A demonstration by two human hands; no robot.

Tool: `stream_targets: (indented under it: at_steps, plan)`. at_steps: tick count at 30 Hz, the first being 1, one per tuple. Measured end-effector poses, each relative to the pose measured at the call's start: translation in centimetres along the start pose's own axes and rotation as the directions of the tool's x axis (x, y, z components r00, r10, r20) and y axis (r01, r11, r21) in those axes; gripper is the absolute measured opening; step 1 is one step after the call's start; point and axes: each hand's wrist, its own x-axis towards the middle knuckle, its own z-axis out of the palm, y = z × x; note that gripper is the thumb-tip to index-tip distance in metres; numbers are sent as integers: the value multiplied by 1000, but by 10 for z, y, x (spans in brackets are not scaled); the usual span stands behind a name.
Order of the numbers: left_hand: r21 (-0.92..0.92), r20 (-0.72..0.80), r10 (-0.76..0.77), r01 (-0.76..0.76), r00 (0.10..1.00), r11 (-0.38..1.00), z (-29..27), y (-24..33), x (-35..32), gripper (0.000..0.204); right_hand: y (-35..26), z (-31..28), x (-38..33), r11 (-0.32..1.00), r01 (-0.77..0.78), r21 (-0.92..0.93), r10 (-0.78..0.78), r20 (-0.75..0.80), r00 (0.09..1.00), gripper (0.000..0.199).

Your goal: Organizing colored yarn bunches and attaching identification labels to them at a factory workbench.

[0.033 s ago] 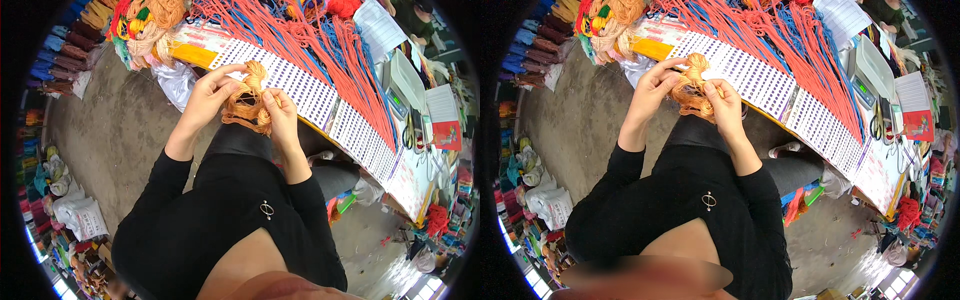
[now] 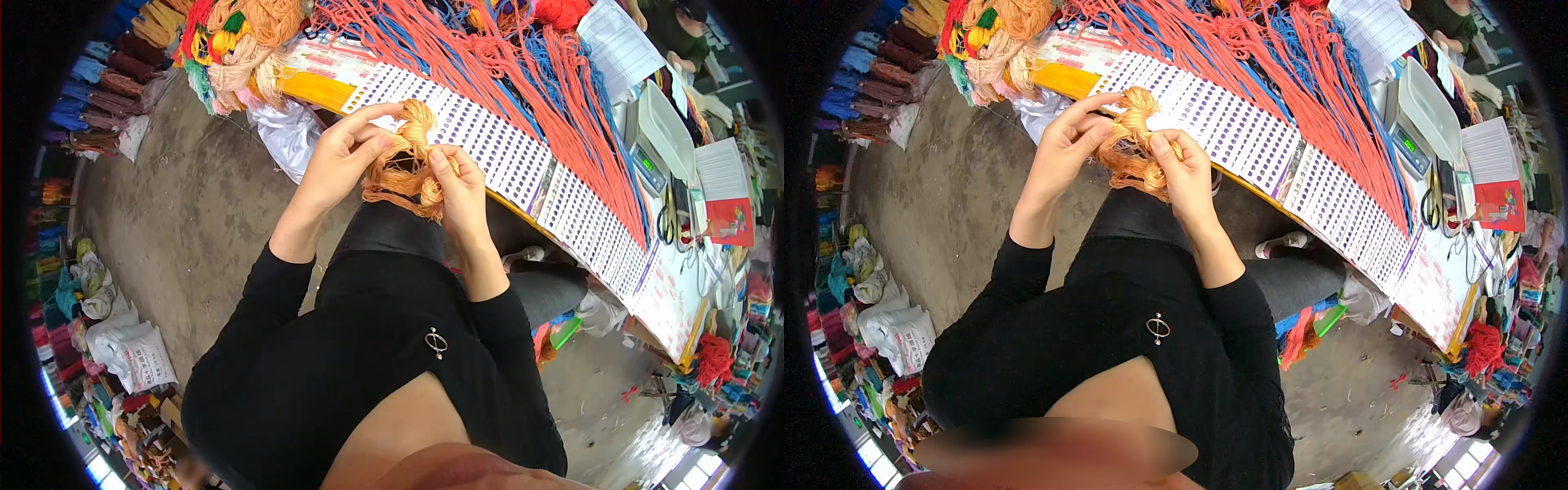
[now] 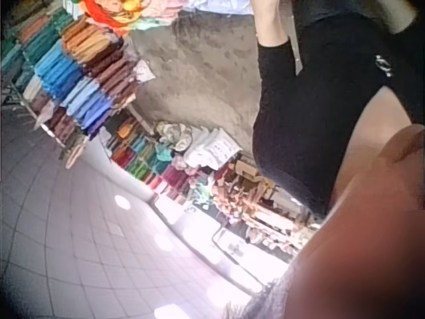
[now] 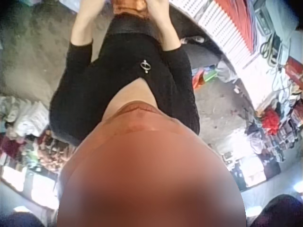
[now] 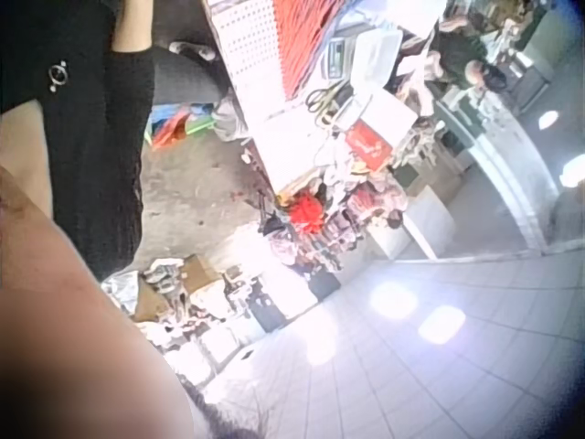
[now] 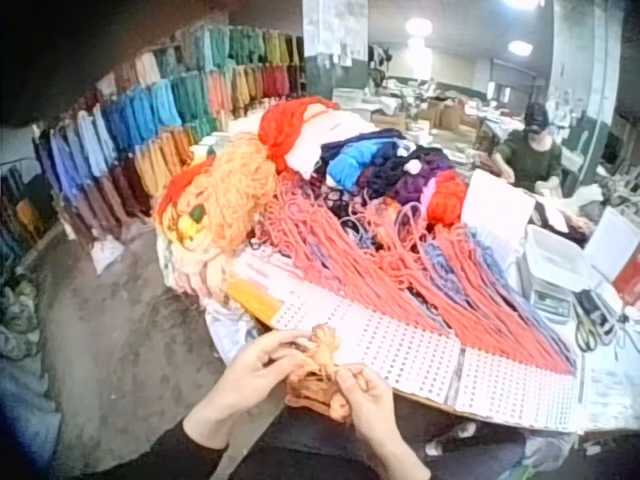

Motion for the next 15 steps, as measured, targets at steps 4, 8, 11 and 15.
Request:
stream_targets:
  at_steps: [4,8,11,15]
  plan:
    - [351,-56,151,-122,987,928,13,12,-3,34,-8,7,-2,999,-21,32,22,-37,999,17]
    - [561,20,251,-219,968,798,20,2,-8,34,-5,6,0,954,207,-216,-218,-30,976,25]
    - [557,6,235,-199,972,806,22,-2,-9,35,-7,9,2,708,433,-558,-544,-40,838,29]
    - [643,99,304,-295,947,707,23,-1,-11,37,-8,4,0,675,357,-646,-418,65,906,27]
